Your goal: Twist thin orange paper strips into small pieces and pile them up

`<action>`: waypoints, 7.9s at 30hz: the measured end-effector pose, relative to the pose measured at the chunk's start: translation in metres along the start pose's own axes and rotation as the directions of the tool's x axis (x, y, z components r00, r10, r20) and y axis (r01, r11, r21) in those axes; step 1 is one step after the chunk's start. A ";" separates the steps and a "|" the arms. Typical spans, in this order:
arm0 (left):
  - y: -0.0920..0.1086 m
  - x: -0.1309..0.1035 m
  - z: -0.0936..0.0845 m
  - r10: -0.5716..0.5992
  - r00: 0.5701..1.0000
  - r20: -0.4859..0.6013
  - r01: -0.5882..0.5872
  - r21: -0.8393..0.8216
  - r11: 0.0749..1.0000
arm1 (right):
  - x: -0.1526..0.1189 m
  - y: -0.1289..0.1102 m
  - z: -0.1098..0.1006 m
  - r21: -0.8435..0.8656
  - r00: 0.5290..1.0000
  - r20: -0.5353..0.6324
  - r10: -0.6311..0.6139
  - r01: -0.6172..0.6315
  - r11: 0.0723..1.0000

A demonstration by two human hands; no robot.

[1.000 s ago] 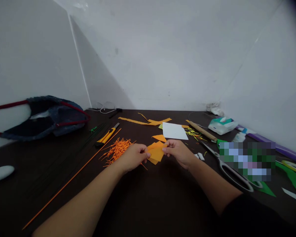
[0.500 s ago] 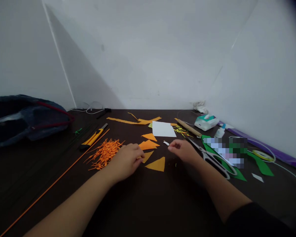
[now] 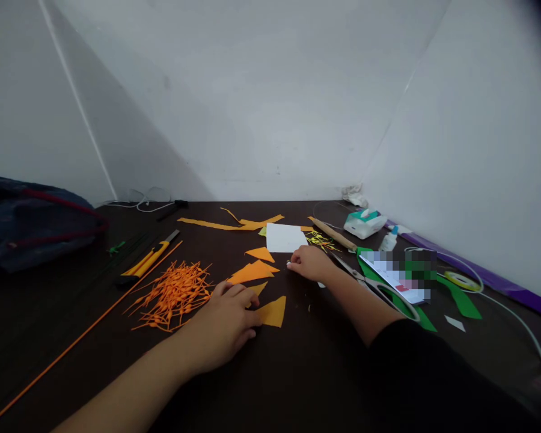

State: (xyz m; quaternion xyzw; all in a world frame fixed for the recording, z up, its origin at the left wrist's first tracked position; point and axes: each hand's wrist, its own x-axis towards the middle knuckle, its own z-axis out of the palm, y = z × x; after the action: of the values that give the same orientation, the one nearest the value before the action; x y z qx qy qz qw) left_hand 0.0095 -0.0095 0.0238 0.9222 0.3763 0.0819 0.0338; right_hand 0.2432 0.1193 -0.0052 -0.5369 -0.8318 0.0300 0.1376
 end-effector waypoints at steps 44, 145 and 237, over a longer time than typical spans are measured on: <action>-0.015 0.000 -0.003 -0.524 0.784 -0.333 0.211 -0.650 0.730 | -0.040 -0.121 -0.006 0.743 0.958 -0.272 -0.087 0.266 0.614; -0.015 0.006 0.003 -0.688 0.721 -0.079 -0.037 -0.996 0.076 | -0.040 -0.129 0.017 0.566 0.803 -0.583 -0.123 0.510 0.649; -0.033 -0.005 0.003 -0.601 0.787 0.137 0.241 -0.966 0.096 | -0.032 -0.120 0.020 0.499 0.871 -0.422 -0.252 0.455 0.737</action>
State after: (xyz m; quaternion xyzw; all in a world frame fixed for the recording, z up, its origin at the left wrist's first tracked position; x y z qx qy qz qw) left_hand -0.0164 0.0110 0.0166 0.5268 0.4960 0.4146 0.5519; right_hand 0.1440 0.0413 -0.0072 -0.2948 -0.8344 0.1673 0.4346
